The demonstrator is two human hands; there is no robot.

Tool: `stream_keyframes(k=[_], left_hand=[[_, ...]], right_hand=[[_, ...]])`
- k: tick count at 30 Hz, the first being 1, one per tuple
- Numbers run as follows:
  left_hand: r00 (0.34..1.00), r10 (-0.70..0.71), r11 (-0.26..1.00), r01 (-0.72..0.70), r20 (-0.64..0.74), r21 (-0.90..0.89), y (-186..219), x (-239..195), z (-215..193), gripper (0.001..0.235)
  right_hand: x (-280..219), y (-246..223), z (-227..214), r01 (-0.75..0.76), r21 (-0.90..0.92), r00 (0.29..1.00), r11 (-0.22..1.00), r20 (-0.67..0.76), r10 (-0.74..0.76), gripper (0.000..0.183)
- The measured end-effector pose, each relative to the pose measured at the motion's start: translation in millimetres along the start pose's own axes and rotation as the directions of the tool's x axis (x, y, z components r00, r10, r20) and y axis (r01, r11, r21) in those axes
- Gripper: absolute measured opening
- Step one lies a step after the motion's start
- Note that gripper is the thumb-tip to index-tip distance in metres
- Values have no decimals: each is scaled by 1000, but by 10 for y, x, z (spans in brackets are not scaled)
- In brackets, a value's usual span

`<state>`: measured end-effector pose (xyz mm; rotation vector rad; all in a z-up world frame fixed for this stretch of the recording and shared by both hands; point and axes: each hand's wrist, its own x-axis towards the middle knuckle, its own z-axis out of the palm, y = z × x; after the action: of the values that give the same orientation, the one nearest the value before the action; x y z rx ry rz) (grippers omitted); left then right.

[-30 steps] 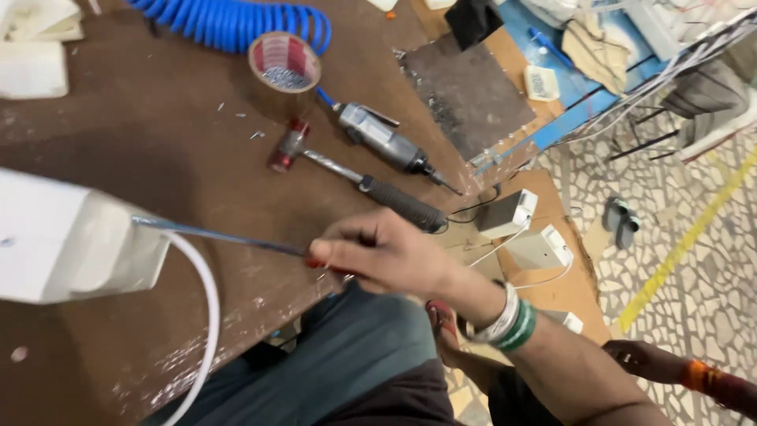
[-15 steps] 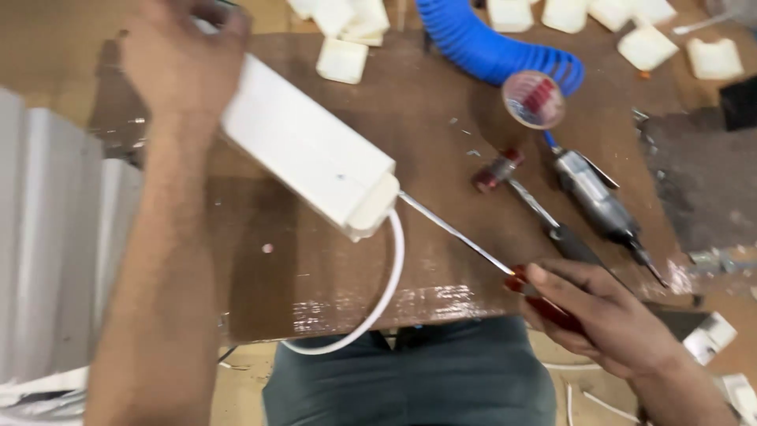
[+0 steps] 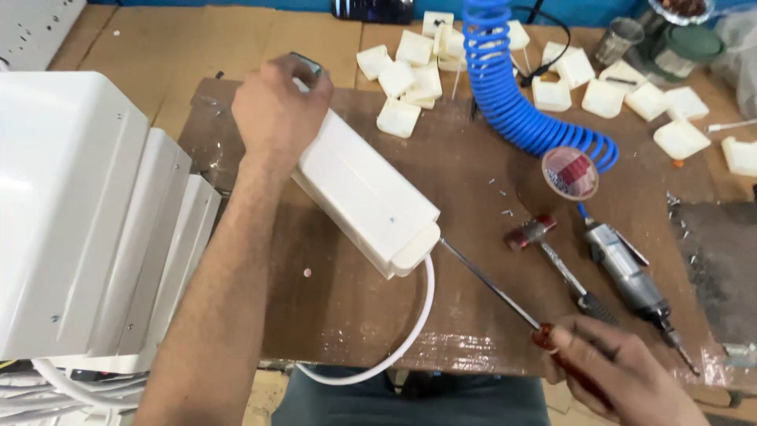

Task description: The person uses a screwdriver to tighten screws on a white plastic electrical box, then picks up a small white plastic cover and secures it to the box with the screwdriver. The person repeats the screwing action on the same box multiple times.

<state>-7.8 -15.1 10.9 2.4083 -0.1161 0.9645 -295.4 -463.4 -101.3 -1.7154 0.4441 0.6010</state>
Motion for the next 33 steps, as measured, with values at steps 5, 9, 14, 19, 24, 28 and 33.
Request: stream_keyframes(k=[5,9,14,19,24,28,33], left_hand=[[998,-43,999,43,42,-2,10,12,-56,19],[997,-60,998,59,48,14,73,44,-22,22],[998,-41,999,40,49,11,31,27,-19,22],[998,-47,999,47,35,3,21,4,-102,21],[997,-53,999,53,55,15,32,33,-16,23],[997,-58,998,56,50,37,20,23,2,25],[995,-68,997,66,76,39,51,34,-26,25]], right_hand=[[-382,-559,612,365,-686,647,629,-299,-702,33],[-322,-547,721,149,-353,815,924,-485,-317,24],[-72,-37,207,54,-44,982,998,-179,-61,23],[-419,-693,747,186,-601,708,778,-467,-530,34],[-347,-514,702,100,-695,700,712,-460,-546,30],[-328,-761,609,93,-404,837,910,-463,-291,25],[-146,-337,286,191,13,973,982,-136,-187,28]])
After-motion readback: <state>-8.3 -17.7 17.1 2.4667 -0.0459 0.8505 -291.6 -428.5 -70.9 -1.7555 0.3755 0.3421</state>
